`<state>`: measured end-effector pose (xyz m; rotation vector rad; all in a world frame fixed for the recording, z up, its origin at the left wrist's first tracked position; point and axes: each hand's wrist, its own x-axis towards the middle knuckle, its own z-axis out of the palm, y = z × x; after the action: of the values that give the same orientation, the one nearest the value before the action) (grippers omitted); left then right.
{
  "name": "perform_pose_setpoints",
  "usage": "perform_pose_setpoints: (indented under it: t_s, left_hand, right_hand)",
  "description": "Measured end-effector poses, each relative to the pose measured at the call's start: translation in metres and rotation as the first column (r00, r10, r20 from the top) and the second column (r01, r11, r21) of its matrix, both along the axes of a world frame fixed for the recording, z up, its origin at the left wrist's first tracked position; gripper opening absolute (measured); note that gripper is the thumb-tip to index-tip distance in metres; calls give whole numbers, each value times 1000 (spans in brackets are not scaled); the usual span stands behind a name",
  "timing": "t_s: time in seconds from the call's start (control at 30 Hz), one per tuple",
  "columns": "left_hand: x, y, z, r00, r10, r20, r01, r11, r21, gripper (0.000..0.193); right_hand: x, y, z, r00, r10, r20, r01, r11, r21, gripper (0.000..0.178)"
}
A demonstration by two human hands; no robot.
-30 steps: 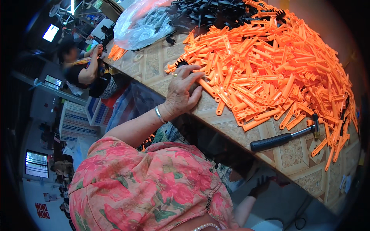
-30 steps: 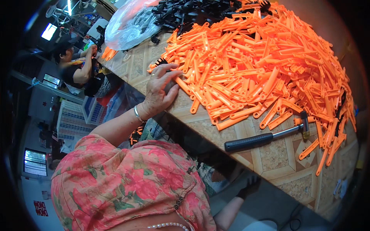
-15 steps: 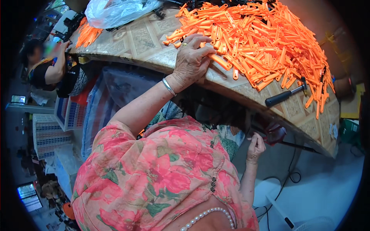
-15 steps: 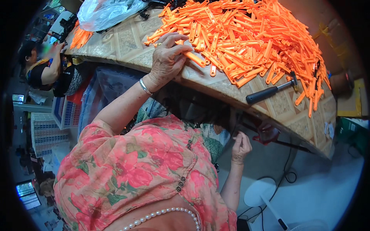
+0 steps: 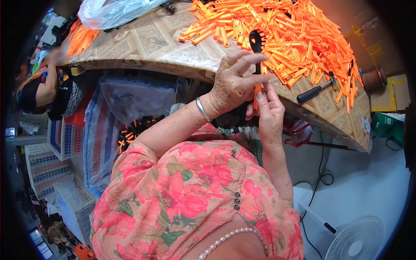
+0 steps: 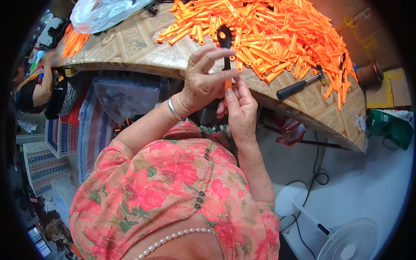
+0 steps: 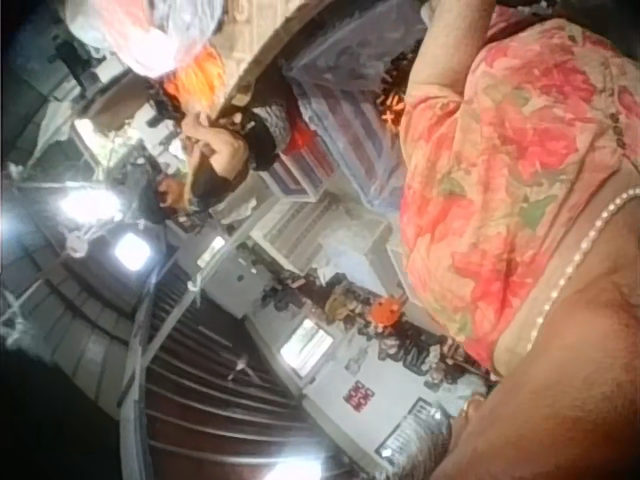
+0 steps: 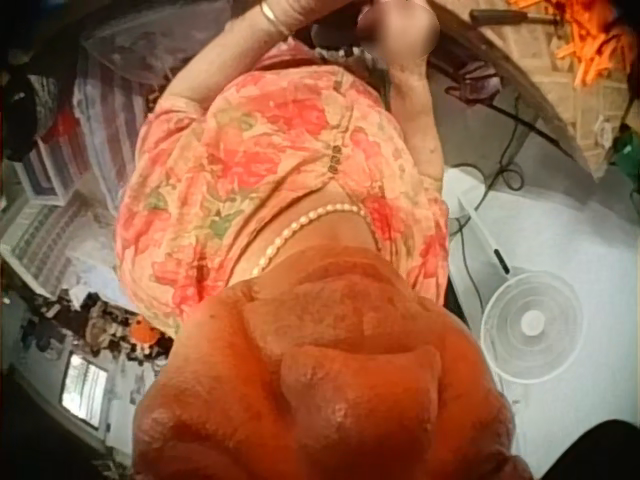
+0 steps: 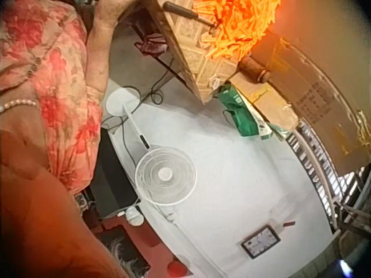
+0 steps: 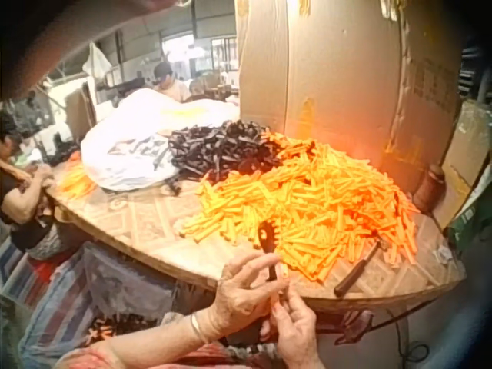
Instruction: The person assembles orange plastic handles onto black plastic heads using a hammer. They pick up a handle and a head, insert the handle into the head, and strike the assembly with a hammer to secure it. The finished units are placed on the table.
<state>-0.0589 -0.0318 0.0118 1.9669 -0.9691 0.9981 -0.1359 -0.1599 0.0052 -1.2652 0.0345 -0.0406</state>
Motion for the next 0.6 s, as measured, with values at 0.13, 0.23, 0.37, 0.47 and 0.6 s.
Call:
perform_pose_setpoints:
  t_s: [0.13,0.23,0.37,0.47,0.6]
  left_hand:
    - [1,9,-8,997,-5,-74,-8,985,-175,49]
    - [-15,14,-17,894,-133,-428,-5,952,-307,42]
    - [-27,8,-19,566,-566,-599,56,751,-657,29]
    - [-34,9,-7,426,-672,-606,55,687,-724,23]
    - [-43,13,4,309,-733,-606,77,654,-752,22]
  right_hand:
    - [3,-4,-6,995,-79,60,77,996,44,43]
    - [-1,-4,-7,986,-131,107,134,991,-21,42]
    - [-10,0,-9,980,-137,144,151,984,-92,38]
    - [-17,-2,-7,937,-180,300,275,909,-314,31]
    - [-20,-5,-1,720,-79,689,629,493,-601,28]
